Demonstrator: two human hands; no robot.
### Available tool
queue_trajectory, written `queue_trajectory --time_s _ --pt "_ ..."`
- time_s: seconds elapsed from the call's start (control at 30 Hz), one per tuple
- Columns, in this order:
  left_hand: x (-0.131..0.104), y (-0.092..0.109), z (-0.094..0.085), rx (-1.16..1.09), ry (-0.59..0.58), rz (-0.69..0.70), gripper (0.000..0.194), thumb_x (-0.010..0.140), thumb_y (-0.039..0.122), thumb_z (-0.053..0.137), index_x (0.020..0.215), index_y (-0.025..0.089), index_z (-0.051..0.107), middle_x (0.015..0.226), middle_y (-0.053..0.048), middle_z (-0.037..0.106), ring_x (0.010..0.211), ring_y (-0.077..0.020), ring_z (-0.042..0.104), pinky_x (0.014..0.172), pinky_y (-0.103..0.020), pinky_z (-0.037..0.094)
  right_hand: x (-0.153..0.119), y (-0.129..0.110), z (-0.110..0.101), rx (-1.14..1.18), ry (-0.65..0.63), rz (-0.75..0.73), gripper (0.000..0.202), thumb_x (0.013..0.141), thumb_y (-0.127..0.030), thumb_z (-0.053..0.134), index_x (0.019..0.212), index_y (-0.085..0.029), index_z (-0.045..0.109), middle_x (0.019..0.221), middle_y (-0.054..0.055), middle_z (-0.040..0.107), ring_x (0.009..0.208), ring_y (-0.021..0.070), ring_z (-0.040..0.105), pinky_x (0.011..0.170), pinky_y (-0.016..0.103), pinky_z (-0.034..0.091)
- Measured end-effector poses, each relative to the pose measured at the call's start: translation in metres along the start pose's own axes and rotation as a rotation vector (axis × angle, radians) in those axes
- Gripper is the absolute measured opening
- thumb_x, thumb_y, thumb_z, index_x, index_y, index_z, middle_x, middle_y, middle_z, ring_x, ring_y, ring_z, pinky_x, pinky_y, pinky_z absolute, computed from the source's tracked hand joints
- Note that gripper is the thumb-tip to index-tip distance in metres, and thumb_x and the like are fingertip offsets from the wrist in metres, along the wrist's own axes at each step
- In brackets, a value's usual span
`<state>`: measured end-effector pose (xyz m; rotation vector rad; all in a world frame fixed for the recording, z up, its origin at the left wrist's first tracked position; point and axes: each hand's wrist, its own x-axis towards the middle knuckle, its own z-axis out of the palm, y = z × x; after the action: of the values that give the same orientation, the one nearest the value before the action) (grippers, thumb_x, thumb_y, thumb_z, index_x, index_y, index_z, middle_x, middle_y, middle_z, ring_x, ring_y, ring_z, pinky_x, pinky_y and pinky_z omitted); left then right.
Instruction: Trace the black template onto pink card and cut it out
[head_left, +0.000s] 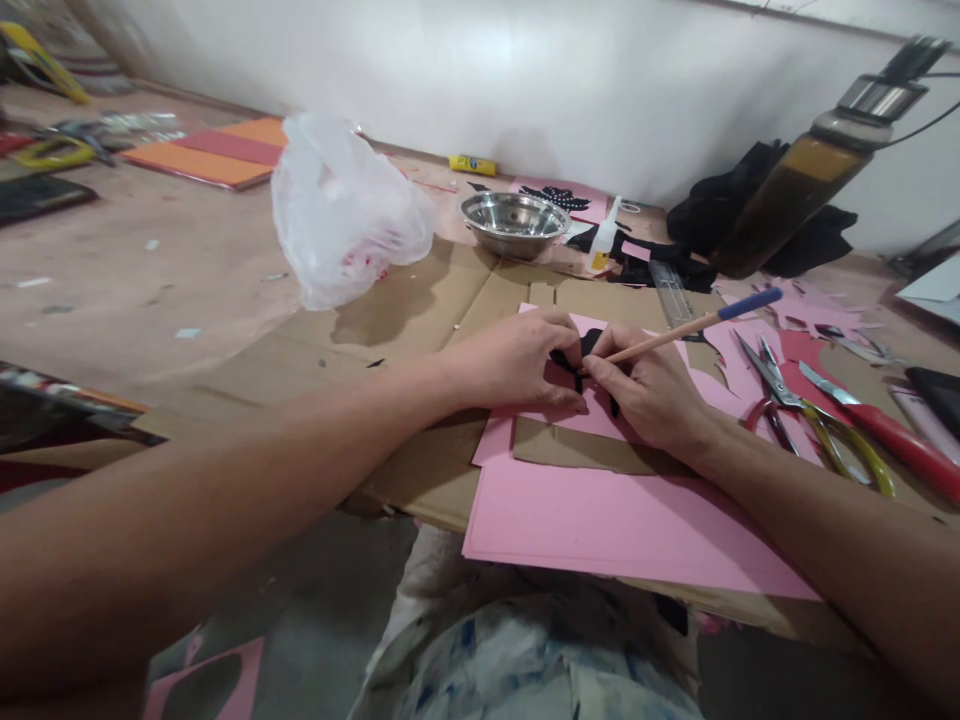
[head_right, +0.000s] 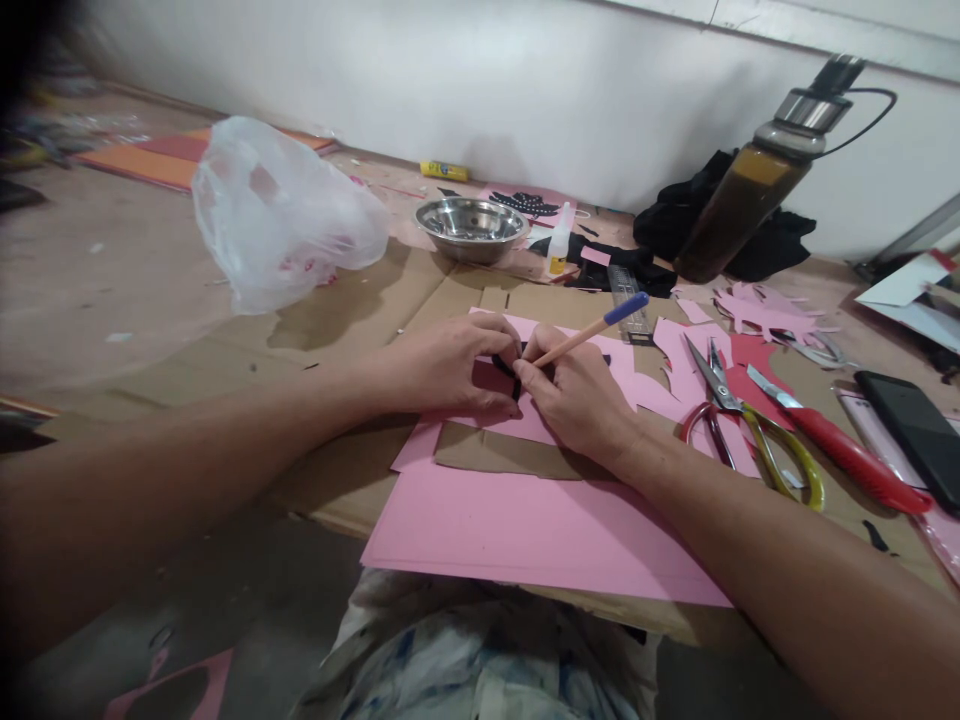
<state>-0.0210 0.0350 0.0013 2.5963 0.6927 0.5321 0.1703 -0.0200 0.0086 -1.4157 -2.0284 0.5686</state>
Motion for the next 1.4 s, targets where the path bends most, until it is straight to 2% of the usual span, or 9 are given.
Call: queue_trajectory --time_s 0.27,0.33,0.47,0.6,0.9,1.23,1.4 --pt "-0.001 0.002 -0.003 -0.014 -0.02 -0.009 0.031 0.078 0.047 0.075 0.09 0.019 0.07 0.1 -0.006 0.062 0.091 -0.0205 0.061 0.078 -0.031 0.047 -0.002 0.001 -0.001 0.094 -0.012 -0.004 0.017 0.083 -0.02 0.057 0.066 -0.019 0.058 0.065 0.0 0.062 0.063 0.015 0.056 0.062 0.03 0.04" --pt "-0.001 0.003 -0.003 -0.019 -0.018 -0.019 0.034 0.077 0.049 0.075 0.092 0.019 0.071 0.101 -0.006 0.062 0.089 -0.0206 0.061 0.077 -0.031 0.048 -0.002 0.004 0.001 0.188 0.027 0.023 0.016 0.084 -0.023 0.058 0.069 -0.019 0.058 0.063 -0.001 0.061 0.062 0.0148 0.055 0.06 0.03 0.04" --pt "-0.001 0.004 -0.002 -0.043 -0.018 -0.03 0.032 0.075 0.044 0.077 0.098 0.021 0.073 0.105 -0.006 0.063 0.095 -0.0215 0.062 0.083 -0.032 0.05 -0.002 0.006 0.004 0.415 0.191 0.098 0.015 0.084 -0.027 0.061 0.072 -0.02 0.056 0.062 -0.002 0.059 0.059 0.0128 0.053 0.056 0.027 0.041" --pt "-0.001 0.004 0.0 -0.054 -0.016 -0.038 0.026 0.076 0.038 0.076 0.097 0.023 0.074 0.106 -0.005 0.064 0.098 -0.0217 0.063 0.089 -0.034 0.051 0.0 0.004 0.005 0.572 0.278 0.238 0.018 0.083 -0.029 0.061 0.07 -0.021 0.051 0.057 -0.004 0.053 0.05 0.0102 0.046 0.045 0.024 0.035" --pt "-0.003 -0.001 0.007 -0.039 -0.001 -0.052 0.034 0.075 0.049 0.077 0.097 0.024 0.072 0.108 -0.005 0.067 0.106 -0.0242 0.062 0.091 -0.036 0.053 0.005 0.007 0.005 0.724 0.257 0.383 0.018 0.08 -0.029 0.061 0.07 -0.021 0.048 0.056 -0.006 0.051 0.051 0.0081 0.044 0.045 0.021 0.032" --pt "-0.003 0.0 0.007 -0.053 -0.008 -0.05 0.031 0.075 0.046 0.078 0.097 0.025 0.073 0.106 -0.005 0.068 0.107 -0.0246 0.061 0.093 -0.038 0.054 0.005 0.01 0.007 0.693 0.253 0.333 0.017 0.08 -0.028 0.06 0.07 -0.02 0.048 0.058 -0.005 0.054 0.052 0.0086 0.046 0.048 0.021 0.035" --pt "-0.002 0.001 0.006 -0.04 -0.003 -0.045 0.033 0.076 0.046 0.077 0.101 0.026 0.074 0.106 -0.005 0.067 0.105 -0.0236 0.062 0.094 -0.039 0.053 0.002 0.009 0.006 0.711 0.242 0.312 0.017 0.081 -0.03 0.061 0.074 -0.021 0.048 0.059 -0.005 0.054 0.051 0.0086 0.046 0.044 0.02 0.033"
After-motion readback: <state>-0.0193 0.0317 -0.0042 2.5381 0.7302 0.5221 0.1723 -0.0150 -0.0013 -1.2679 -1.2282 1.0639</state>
